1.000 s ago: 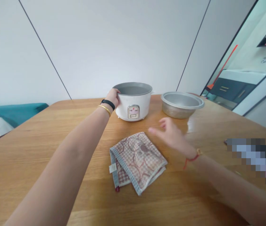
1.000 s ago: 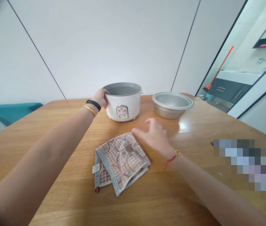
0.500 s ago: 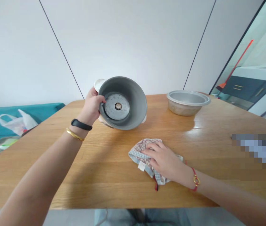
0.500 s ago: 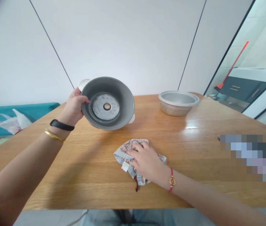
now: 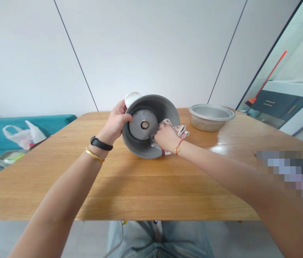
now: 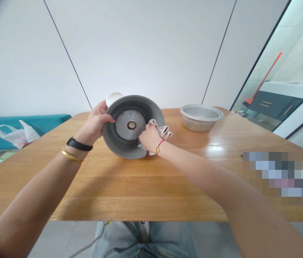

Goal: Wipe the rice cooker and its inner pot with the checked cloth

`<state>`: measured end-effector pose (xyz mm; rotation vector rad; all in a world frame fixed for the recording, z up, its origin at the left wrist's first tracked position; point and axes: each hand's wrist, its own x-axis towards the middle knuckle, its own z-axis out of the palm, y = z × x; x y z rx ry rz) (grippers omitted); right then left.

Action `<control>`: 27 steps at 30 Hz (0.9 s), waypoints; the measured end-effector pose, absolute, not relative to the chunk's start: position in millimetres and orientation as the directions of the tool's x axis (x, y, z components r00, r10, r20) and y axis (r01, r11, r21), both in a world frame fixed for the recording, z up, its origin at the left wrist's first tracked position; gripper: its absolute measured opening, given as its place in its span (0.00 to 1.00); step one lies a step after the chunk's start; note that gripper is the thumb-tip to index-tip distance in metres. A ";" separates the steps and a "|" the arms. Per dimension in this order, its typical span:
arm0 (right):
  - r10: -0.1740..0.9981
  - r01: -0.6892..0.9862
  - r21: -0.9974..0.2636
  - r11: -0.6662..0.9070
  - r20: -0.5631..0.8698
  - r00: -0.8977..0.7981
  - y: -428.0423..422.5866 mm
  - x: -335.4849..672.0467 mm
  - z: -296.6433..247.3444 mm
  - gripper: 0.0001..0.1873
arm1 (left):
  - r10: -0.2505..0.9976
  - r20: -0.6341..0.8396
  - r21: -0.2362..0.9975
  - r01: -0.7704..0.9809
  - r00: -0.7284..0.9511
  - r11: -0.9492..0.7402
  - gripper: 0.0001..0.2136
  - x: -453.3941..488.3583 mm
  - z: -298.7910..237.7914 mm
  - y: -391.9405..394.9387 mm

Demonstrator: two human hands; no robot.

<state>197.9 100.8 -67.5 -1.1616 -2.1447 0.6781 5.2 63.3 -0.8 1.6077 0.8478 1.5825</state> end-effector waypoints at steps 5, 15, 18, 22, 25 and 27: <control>0.796 0.606 -0.552 0.572 0.197 -0.572 91.7 165.8 -93.5 0.06 | 0.842 0.539 0.842 -0.041 0.023 -0.538 0.23 12.5 -0.6 59.8; 0.839 0.483 -0.695 0.533 0.360 -0.408 52.0 120.6 -85.3 0.17 | 0.811 0.585 0.811 -0.026 0.013 -0.585 0.23 10.5 -7.4 61.8; 0.756 0.725 -0.216 0.654 0.239 -0.610 56.0 165.0 -87.4 0.13 | 0.808 0.589 0.808 -0.040 0.020 -0.588 0.24 4.8 -10.7 63.9; 0.692 0.706 0.330 0.627 0.181 -0.699 80.6 205.5 -73.4 0.13 | 0.812 0.584 0.811 -0.058 0.014 -0.582 0.24 4.3 -13.0 63.5; 0.665 0.694 0.442 0.568 0.250 -0.704 107.4 214.3 -44.5 0.18 | 0.826 0.564 0.822 -0.088 -0.008 -0.562 0.24 9.0 -12.7 63.8; 0.558 0.621 0.469 0.628 0.284 -0.779 125.0 216.8 -21.2 0.21 | 0.837 0.547 0.831 -0.106 -0.026 -0.546 0.24 12.7 -12.5 64.4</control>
